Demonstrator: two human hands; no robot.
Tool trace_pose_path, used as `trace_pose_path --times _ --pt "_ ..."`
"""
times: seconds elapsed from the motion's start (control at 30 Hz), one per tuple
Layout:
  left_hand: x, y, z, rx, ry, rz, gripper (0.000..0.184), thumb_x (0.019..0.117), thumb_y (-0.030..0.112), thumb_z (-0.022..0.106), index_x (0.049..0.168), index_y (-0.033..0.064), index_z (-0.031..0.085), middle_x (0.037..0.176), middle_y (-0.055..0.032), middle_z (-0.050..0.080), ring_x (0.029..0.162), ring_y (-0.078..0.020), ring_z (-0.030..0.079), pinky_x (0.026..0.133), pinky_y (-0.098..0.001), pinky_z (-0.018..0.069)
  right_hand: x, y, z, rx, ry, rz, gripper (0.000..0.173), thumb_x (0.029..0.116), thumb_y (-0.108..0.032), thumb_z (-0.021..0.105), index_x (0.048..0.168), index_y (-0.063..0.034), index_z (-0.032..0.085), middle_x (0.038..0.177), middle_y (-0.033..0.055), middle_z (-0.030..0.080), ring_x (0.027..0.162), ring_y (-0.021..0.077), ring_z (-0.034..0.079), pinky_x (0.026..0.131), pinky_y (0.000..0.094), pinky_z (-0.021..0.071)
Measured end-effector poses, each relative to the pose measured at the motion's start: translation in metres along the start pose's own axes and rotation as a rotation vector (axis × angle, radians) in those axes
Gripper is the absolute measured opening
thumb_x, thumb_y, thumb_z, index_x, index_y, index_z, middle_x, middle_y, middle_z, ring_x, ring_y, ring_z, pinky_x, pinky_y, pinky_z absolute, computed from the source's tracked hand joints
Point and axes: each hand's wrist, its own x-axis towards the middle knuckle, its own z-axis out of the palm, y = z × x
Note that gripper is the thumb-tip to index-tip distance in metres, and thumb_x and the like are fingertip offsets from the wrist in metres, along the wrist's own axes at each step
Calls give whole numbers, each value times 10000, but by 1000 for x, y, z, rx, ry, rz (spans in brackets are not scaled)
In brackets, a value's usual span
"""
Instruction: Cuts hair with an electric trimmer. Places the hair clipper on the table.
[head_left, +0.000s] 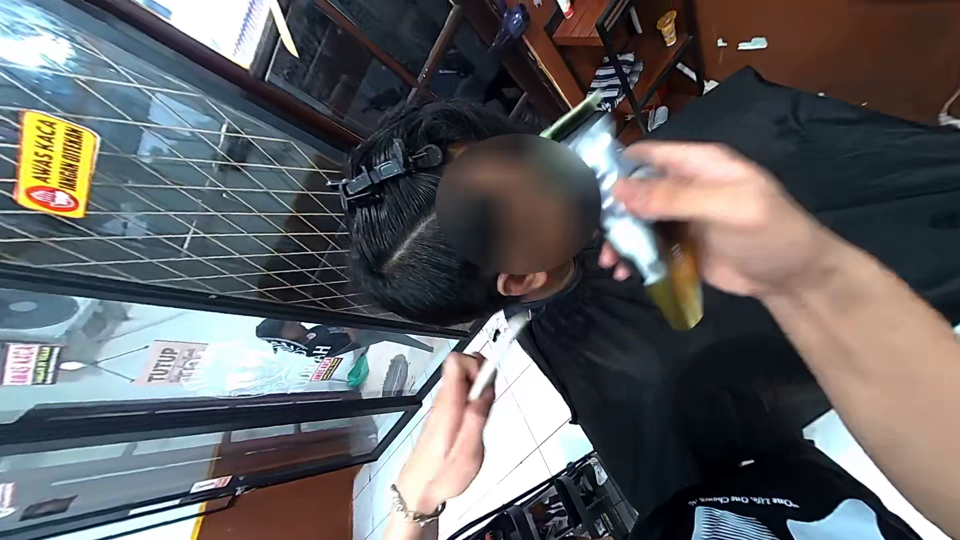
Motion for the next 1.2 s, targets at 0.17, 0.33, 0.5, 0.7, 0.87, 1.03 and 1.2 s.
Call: trace_pose_path --times 0.17,0.33,0.5,0.7,0.87,1.03,1.2 --pt "29 5 -14 332 332 95 238 1058 211 495 1085 -18 552 842 -48 652 658 -47 638 603 -232 567 -10 -5 -7 -12 140 -48 175 1035 -208 498 1095 -90 611 867 29 689 709 139 712 602 307 642" --pt "27 -6 17 523 262 240 226 986 163 546 1063 -40 608 786 -84 643 663 -90 580 635 -210 505 -14 -2 1 -12 288 -65 215 1062 -232 438 1119 -111 606 896 9 687 737 124 713 609 289 636" --pt "37 -11 35 879 253 227 682 890 173 651 1549 144 479 846 -158 627 680 -346 628 527 -451 477 -9 4 18 -576 185 -147 240 959 -249 620 1123 -74 627 872 -18 667 719 55 668 625 245 595" --pt "37 -23 45 949 279 158 755 853 177 696 1568 201 457 928 -199 650 742 -371 657 542 -445 496 -2 20 44 -1271 53 83 484 944 -451 644 1262 -93 571 936 61 651 866 231 669 701 447 537" --pt "39 -27 48 938 254 132 765 869 189 695 1585 219 429 946 -208 642 746 -375 652 547 -447 498 1 24 57 -1388 46 79 505 948 -442 629 1271 -59 568 960 114 638 873 303 668 676 474 513" --pt "39 -33 51 915 277 159 722 868 194 687 1558 195 475 938 -214 649 733 -374 656 541 -451 495 2 25 71 -1397 29 27 516 945 -447 631 1289 -66 574 983 121 636 880 308 671 677 476 521" --pt "40 -35 54 900 277 159 753 869 190 701 1577 189 443 905 -198 635 708 -361 642 538 -442 490 -1 22 64 -1408 30 60 504 957 -419 645 1311 -68 572 1008 130 641 885 319 671 685 492 521"
